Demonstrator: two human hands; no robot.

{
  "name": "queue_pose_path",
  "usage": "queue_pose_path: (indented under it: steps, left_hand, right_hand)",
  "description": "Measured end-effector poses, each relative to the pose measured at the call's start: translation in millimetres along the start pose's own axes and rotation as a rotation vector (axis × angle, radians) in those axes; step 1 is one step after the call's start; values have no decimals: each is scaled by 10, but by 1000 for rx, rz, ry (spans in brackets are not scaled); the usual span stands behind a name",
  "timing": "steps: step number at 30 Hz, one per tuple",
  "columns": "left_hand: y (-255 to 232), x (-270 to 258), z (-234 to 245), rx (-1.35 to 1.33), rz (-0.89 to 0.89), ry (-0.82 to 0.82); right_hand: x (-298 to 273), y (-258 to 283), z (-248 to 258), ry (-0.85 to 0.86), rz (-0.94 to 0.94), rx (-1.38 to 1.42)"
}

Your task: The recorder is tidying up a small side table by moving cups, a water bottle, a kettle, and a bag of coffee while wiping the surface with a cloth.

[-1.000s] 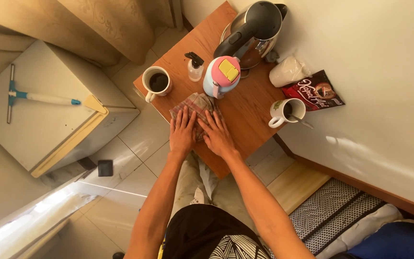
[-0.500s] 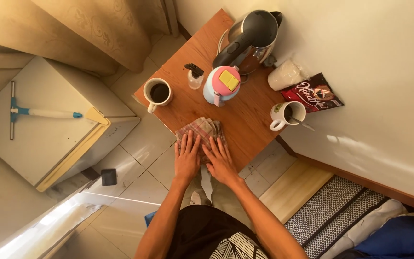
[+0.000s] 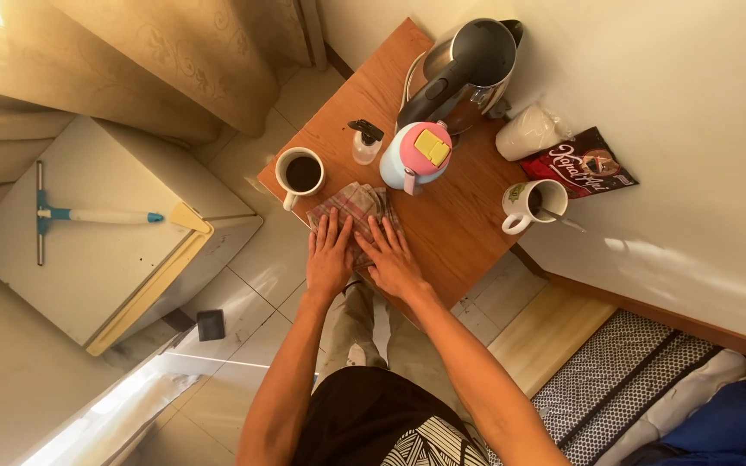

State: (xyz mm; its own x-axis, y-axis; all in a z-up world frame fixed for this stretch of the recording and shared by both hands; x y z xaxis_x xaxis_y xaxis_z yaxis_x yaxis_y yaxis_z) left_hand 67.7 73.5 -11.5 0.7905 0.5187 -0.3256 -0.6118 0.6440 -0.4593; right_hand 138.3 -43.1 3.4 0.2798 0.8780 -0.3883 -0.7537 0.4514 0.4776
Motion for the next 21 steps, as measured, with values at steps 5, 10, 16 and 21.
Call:
queue_pose_path:
  steps: [5,10,16,21]
  left_hand:
    - [51,-7,-64,-5,-29,-14]
    - [-46,-100,-61,-55,-57,47]
    - [-174,-438,-301,-55,-77,48]
    - [-397,-746,-484,-236,-73,-25]
  right_hand:
    - [-35,6,-40,-48,-4,12]
    - [-290,13,-22,-93,-3,99]
    - [-689,-16,-192,-83,8,137]
    - [-1033,-142,-286,-136,7,170]
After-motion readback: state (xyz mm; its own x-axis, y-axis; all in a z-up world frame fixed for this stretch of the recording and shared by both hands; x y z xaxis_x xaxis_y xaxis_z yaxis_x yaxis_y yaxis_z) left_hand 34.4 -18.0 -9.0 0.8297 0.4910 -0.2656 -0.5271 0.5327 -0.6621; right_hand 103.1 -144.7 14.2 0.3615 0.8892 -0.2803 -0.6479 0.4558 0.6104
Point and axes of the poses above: each hand's wrist, its own x-axis towards the middle knuckle, its own z-axis out of the back of the hand, y = z × x, the point moved 6 cm from there along x, towards the middle knuckle, and after that the axes turned 11 degrees about z, right-handed, at the moved point
